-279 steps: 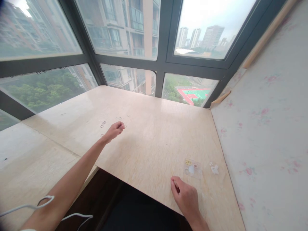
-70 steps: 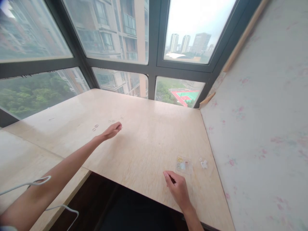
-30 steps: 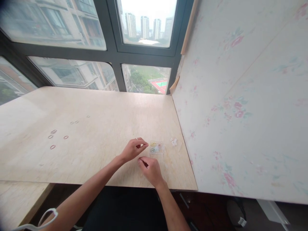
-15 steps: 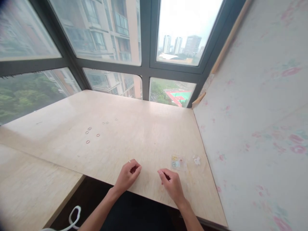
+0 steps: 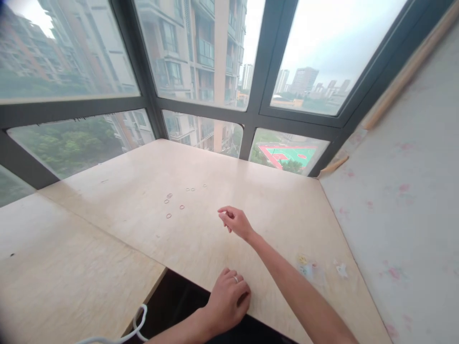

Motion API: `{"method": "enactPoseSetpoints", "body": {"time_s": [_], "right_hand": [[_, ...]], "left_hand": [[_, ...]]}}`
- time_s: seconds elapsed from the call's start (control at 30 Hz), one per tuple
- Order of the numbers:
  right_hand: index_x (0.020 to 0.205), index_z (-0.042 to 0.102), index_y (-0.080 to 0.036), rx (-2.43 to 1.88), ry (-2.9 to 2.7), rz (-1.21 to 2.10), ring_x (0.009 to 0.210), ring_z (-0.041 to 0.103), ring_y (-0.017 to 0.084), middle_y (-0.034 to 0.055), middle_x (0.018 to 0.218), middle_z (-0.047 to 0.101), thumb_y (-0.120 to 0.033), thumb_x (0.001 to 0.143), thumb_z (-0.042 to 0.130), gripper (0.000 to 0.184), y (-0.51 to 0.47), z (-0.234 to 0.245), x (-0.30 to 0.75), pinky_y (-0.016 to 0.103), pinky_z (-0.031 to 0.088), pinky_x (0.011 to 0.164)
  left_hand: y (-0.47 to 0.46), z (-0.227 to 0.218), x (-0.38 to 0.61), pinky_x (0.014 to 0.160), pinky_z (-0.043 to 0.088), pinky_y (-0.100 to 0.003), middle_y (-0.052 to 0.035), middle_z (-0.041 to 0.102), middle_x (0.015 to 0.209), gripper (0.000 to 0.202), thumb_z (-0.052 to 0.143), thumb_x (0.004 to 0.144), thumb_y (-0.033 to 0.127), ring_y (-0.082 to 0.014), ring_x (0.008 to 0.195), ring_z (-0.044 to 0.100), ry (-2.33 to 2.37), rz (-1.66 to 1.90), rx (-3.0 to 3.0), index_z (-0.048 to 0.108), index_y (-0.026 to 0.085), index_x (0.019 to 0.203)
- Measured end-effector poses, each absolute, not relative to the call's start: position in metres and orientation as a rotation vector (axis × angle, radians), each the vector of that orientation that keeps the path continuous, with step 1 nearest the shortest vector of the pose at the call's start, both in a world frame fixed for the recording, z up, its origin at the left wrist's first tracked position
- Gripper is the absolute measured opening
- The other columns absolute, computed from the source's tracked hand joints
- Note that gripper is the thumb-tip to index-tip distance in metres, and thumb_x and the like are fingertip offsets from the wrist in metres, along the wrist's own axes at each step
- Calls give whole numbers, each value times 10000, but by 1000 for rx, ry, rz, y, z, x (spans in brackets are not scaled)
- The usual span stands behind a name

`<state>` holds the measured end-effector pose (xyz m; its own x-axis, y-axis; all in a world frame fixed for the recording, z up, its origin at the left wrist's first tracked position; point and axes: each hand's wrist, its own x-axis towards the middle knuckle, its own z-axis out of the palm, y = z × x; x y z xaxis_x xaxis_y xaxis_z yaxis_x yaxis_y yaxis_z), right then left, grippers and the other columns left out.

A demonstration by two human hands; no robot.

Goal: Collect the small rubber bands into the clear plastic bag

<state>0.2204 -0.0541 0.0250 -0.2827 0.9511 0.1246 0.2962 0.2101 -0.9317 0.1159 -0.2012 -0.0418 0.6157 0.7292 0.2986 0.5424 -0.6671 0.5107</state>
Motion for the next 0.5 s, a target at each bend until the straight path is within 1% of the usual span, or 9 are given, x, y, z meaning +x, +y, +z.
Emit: {"method": "enactPoseSetpoints", "body": {"time_s": [0.07,0.13,0.23,0.33,0.4,0.43,0.5], "right_hand": [[1042,615,-125,-1230,-1896,973,383,497,68,-38,625,562,-377,876,488,327,-22,19,198,189,413,386],[1065,603,-132,-1247,-2000,914,411,538,68,-18,697,601,-327,879,480,296,5,16,176,193,442,424],[1125,590,-162,-1256,-2152,843,493,601,73,3,828,653,-272,863,540,289,35,17,142,208,482,533],[1147,603,-175,-1312,-2323,693,701,654,124,32,941,676,-211,832,599,317,62,22,114,248,487,705],[1142,619,-168,-1384,-2416,574,882,642,173,63,1008,675,-180,827,597,316,79,24,100,274,463,801],[1145,624,-163,-1427,-2457,520,947,625,194,77,1032,671,-175,833,584,315,87,24,95,284,453,828],[1166,626,-164,-1516,-2533,425,1009,607,221,96,1068,660,-182,853,551,323,102,23,89,300,448,846]], "left_hand": [[-199,-43,114,651,265,-333,-8,598,680,71,583,753,204,-164,688,488,981,650,2426,529,192,709],[-196,-46,111,650,260,-332,3,599,668,71,594,738,221,-160,682,483,902,619,2427,535,197,706],[-191,-55,107,632,244,-329,3,584,649,107,590,744,264,-157,672,477,762,632,2521,526,191,699],[-188,-66,106,600,209,-330,-5,566,638,176,585,756,304,-159,659,473,701,693,2659,494,179,671],[-187,-71,108,585,185,-329,-6,548,618,210,592,756,321,-160,640,466,701,735,2725,477,176,656],[-187,-73,109,580,177,-328,-4,538,606,219,599,751,327,-159,627,460,697,755,2745,474,175,654],[-188,-75,110,573,164,-325,-2,520,589,227,607,744,330,-156,602,444,684,803,2770,468,176,653]]}}
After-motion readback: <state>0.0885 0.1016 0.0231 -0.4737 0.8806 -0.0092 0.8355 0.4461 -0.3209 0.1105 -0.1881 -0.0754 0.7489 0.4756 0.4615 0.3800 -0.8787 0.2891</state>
